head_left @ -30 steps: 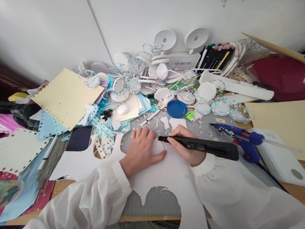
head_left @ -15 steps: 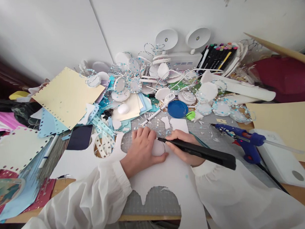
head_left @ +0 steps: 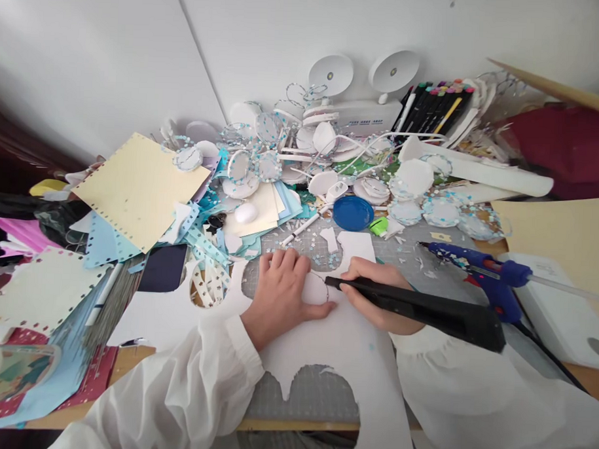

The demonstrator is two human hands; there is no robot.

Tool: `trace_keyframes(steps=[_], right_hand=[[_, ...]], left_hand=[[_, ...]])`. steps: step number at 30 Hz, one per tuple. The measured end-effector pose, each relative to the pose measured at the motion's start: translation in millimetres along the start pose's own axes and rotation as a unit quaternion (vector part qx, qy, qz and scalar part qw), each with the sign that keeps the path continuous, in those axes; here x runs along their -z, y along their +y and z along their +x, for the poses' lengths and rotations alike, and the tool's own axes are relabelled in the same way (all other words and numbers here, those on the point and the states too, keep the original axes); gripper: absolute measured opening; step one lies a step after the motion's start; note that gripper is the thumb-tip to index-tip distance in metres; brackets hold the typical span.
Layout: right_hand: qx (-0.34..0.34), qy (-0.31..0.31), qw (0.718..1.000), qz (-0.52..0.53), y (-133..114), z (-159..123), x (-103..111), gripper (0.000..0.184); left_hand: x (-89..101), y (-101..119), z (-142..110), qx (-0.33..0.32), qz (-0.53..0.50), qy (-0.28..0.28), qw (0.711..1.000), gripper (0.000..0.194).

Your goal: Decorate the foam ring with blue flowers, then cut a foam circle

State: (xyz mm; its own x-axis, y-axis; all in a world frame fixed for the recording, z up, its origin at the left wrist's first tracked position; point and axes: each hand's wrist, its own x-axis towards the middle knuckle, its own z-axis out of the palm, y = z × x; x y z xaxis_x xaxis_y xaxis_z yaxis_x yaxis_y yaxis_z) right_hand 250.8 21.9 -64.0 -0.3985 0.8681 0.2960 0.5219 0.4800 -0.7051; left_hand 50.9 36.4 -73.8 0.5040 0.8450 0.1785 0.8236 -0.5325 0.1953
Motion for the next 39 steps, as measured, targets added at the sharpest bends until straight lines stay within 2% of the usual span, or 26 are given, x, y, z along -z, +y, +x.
trace_keyframes(steps=[6, 13, 16, 19, 23, 25, 28, 30, 39], right_hand=[[-0.051, 0.034, 0.998, 0.007, -1, -5, -5, 0.008], [-0.07, 0.069, 0.995, -0.001, -15, -1, -11, 0.016], [-0.082, 0.079, 0.993, 0.019, -17, -1, -15, 0.016], [-0.109, 0.114, 0.986, 0.052, -15, -3, -19, 0.014], [-0.117, 0.163, 0.978, 0.051, -12, -5, -24, 0.014], [-0.111, 0.202, 0.972, 0.045, -11, -5, -24, 0.014], [-0.106, 0.247, 0.962, 0.037, -9, -5, -22, 0.015], [-0.107, 0.244, 0.963, 0.033, -9, -5, -21, 0.015], [-0.092, 0.154, 0.984, 0.008, -12, -5, -22, 0.018]], left_hand=[[-0.4, 0, 1, 0.001, -0.009, -0.002, 1.0, 0.058], [-0.1, 2, 0, 0.004, -0.01, 0.018, 1.0, 0.053], [0.8, 3, 1, -0.001, -0.005, 0.02, 1.0, 0.051], [5.8, 5, -1, -0.018, 0.002, 0.02, 1.0, 0.051], [12.9, 8, -14, -0.074, 0.003, -0.015, 0.997, 0.068], [12.4, 9, -22, -0.097, -0.003, -0.039, 0.995, 0.079], [7.7, 7, -31, -0.11, -0.01, -0.062, 0.992, 0.084], [4.9, 6, -33, -0.107, -0.014, -0.071, 0.992, 0.084], [3.3, 5, -32, -0.102, -0.037, -0.07, 0.992, 0.084]])
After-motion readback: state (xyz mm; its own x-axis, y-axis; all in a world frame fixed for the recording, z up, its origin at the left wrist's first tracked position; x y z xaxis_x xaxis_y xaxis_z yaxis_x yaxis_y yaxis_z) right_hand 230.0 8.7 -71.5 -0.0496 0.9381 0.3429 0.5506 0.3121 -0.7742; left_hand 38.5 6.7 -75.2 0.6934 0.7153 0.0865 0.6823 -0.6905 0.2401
